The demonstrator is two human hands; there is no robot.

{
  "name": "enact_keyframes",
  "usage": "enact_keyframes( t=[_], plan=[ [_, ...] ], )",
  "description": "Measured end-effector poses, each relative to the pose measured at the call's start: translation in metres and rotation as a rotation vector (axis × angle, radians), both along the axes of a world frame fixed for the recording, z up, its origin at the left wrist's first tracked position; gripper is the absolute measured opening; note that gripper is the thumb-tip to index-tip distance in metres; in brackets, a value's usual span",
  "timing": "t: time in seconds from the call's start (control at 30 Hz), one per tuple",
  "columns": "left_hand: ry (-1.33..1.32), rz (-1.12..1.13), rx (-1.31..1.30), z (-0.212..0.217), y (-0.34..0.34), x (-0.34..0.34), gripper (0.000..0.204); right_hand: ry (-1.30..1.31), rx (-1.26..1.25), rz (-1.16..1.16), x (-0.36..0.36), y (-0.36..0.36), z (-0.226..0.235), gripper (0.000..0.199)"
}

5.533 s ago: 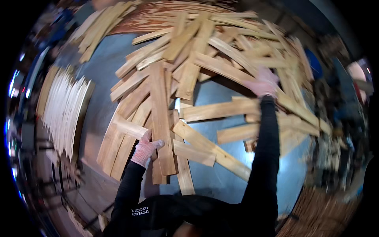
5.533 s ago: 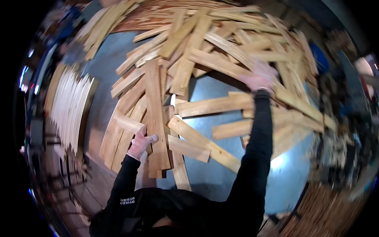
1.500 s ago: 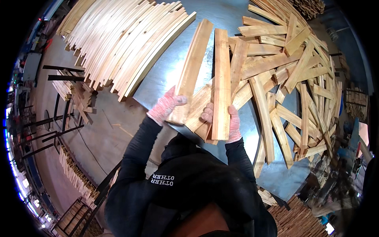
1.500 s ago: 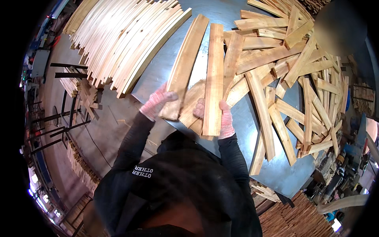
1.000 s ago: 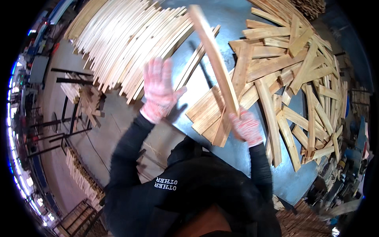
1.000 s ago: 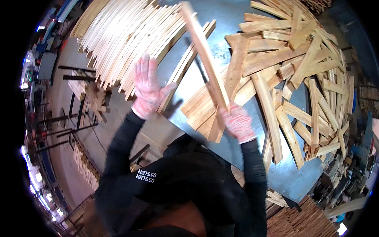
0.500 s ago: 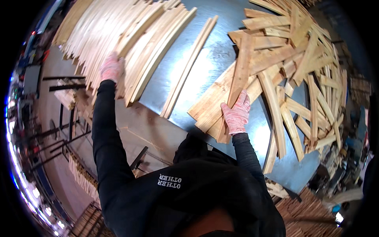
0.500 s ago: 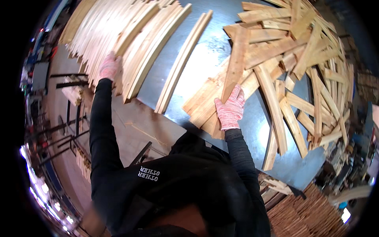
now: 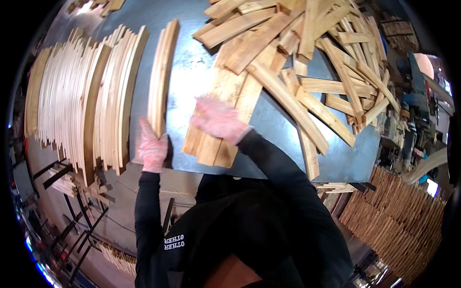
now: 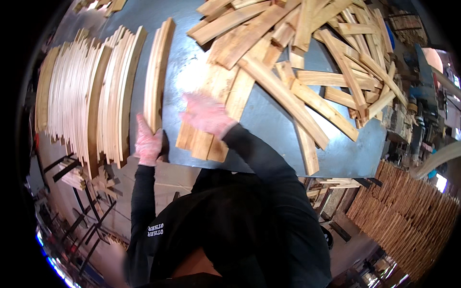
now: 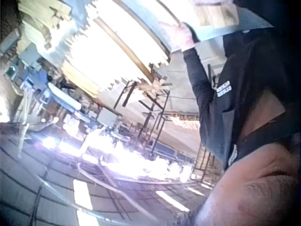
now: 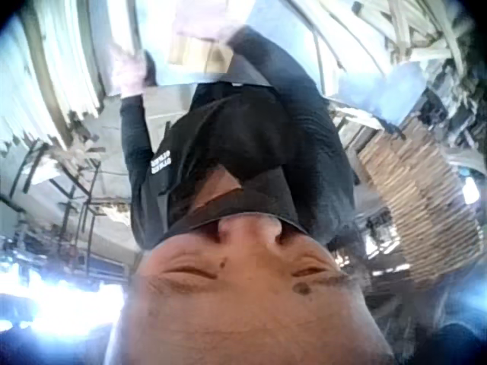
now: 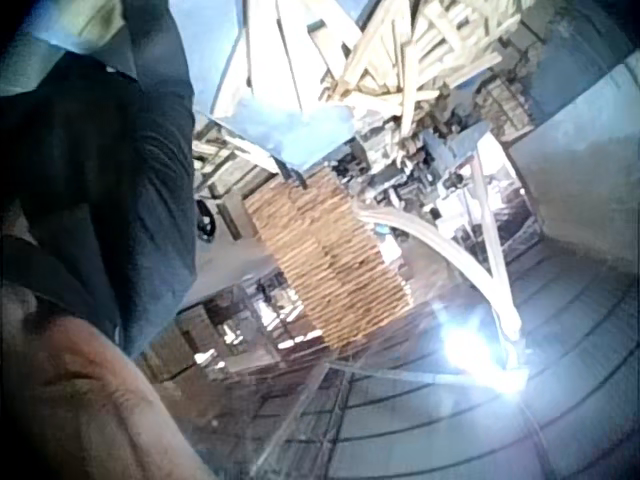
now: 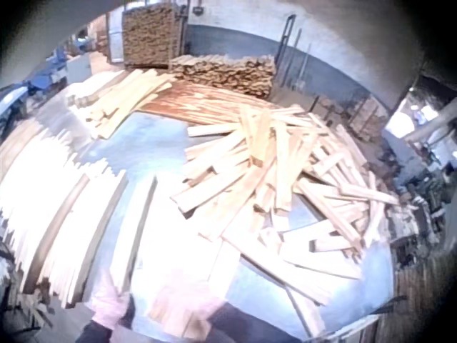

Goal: The person repeatedly picks up thin wooden planks from a large pile on the floor and stacks them neatly on a metal rack. The person wears gloves and handles the planks one by one or in small groups, aligning them before placing them on the rack.

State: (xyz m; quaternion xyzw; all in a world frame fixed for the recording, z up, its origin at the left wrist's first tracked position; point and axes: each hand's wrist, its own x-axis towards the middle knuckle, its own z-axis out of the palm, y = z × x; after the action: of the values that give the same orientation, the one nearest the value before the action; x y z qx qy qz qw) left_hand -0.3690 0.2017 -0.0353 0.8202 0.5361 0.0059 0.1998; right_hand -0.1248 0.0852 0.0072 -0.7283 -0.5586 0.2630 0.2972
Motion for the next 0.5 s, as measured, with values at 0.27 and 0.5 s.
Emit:
enact_keyframes(
  t=[0.27, 0.5],
  plan=[
    [0.074, -0.184, 0.397, 0.023, -0.04, 0.004, 0.095, -0.564, -0.523, -0.376, 0.187, -0.257, -0.024, 0.081],
    [-0.433, -0.347, -1.159, 0.107, -0.2, 0.212, 0.07, 0.78, 0.143, -0.597, 0.187, -0.247, 0.027, 0.054]
  ],
)
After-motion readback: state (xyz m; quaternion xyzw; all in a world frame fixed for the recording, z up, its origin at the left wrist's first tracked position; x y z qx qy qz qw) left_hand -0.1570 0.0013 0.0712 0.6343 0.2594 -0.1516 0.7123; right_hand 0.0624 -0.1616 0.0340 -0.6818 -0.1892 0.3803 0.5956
